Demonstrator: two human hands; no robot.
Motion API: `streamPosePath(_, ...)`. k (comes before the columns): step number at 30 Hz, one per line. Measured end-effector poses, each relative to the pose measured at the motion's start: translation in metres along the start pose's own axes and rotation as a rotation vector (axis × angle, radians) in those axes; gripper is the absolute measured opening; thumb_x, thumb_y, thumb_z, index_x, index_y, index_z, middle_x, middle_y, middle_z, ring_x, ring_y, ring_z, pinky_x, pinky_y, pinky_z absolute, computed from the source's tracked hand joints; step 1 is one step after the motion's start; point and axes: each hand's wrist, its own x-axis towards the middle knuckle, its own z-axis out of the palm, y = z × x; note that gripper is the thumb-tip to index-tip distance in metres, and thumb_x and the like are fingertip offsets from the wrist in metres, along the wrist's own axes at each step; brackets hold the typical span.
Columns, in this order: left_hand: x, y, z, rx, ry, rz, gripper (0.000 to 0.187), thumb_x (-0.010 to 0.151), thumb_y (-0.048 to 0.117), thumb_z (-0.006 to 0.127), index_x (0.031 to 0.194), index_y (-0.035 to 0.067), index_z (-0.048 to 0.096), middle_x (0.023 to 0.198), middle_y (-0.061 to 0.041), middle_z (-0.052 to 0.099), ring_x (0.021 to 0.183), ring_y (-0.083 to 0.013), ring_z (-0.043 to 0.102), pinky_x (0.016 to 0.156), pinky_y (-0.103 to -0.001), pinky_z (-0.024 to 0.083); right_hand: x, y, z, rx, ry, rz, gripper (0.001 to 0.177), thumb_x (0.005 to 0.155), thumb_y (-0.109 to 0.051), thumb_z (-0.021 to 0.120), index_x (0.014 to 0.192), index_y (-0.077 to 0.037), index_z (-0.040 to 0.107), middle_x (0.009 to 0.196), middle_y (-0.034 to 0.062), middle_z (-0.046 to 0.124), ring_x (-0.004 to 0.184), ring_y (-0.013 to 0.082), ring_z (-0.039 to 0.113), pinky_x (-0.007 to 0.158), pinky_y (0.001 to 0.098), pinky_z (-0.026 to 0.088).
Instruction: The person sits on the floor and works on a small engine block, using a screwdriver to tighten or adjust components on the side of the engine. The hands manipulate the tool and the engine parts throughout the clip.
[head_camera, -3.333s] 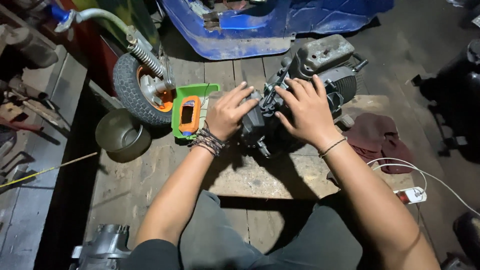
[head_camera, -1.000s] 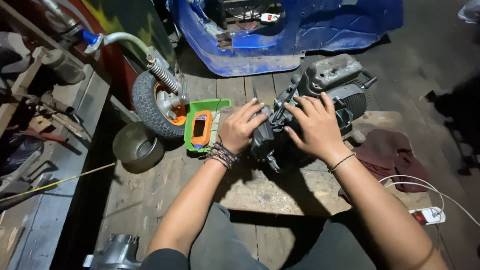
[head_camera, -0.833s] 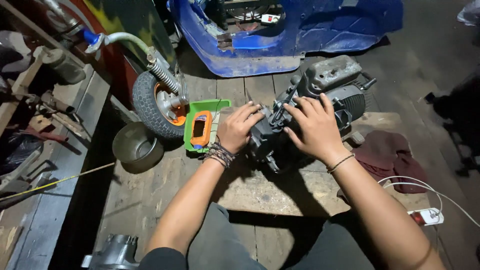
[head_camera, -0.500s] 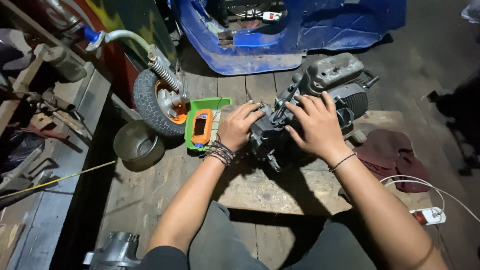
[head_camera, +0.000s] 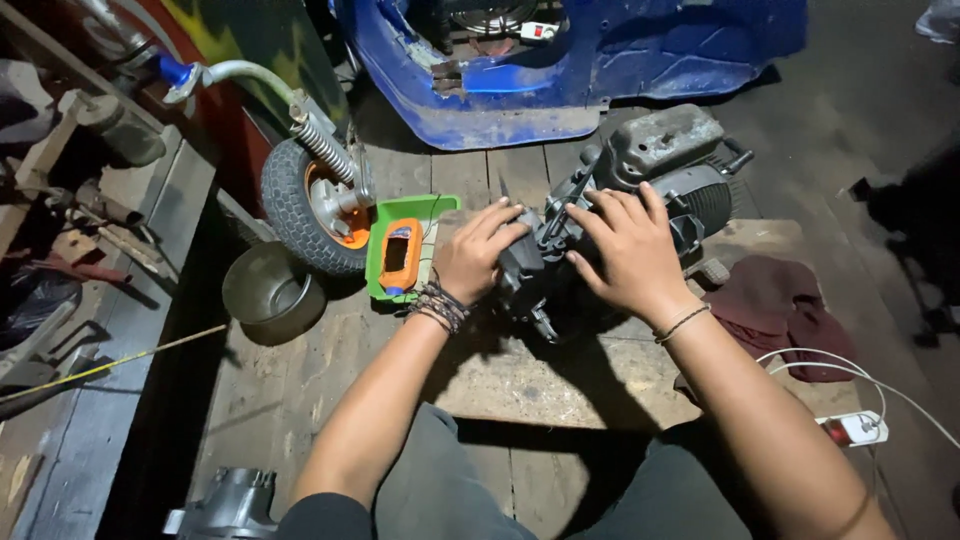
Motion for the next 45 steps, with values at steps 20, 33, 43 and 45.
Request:
streamPosePath(20, 0.003, 0.004, -0.007, -0.015, -0.013, 0.021, 0.045, 0.101, 0.055, 0.053, 0.116, 0.016, 0.068, 0.131, -0.008, 0.065, 0.127, -0.0337, 0.063, 0.093, -0.041, 0.058, 0.0, 0.002, 0.004, -0.018, 0.022, -0.015, 0.058, 0.086, -0.043, 0.07, 0.137, -0.017, 0.063, 0.135, 0.0145, 0.062, 0.131, 0.0326, 0.056, 0.118, 0.0592, 0.025)
streamPosePath(33, -0.003, -0.004, -0.004, -0.048, -0.04, -0.012, 0.041, 0.1, 0.051, 0.058, 0.119, 0.017, 0.069, 0.129, -0.01, 0.066, 0.125, -0.036, 0.063, 0.097, -0.044, 0.057, 0.0, 0.001, 0.002, -0.028, 0.004, -0.001, 0.058, 0.085, -0.043, 0.071, 0.137, -0.018, 0.063, 0.135, 0.0129, 0.061, 0.132, 0.0313, 0.055, 0.119, 0.0584, 0.025)
streamPosePath(43, 0.014, 0.02, -0.017, -0.008, 0.009, 0.057, 0.037, 0.101, 0.05, 0.059, 0.114, 0.017, 0.07, 0.134, -0.009, 0.064, 0.13, -0.0342, 0.061, 0.098, -0.041, 0.056, 0.0, 0.002, 0.004, -0.014, 0.025, -0.01, 0.058, 0.086, -0.044, 0.071, 0.137, -0.017, 0.063, 0.134, 0.0141, 0.062, 0.132, 0.0321, 0.055, 0.119, 0.0593, 0.026)
streamPosePath(45, 0.002, 0.002, -0.005, -0.05, -0.026, 0.004, 0.041, 0.099, 0.054, 0.059, 0.115, 0.018, 0.07, 0.13, -0.009, 0.065, 0.125, -0.035, 0.064, 0.098, -0.043, 0.056, 0.001, 0.002, 0.004, -0.027, 0.028, -0.013, 0.059, 0.085, -0.043, 0.072, 0.137, -0.018, 0.063, 0.133, 0.0133, 0.062, 0.13, 0.0315, 0.056, 0.118, 0.0583, 0.026)
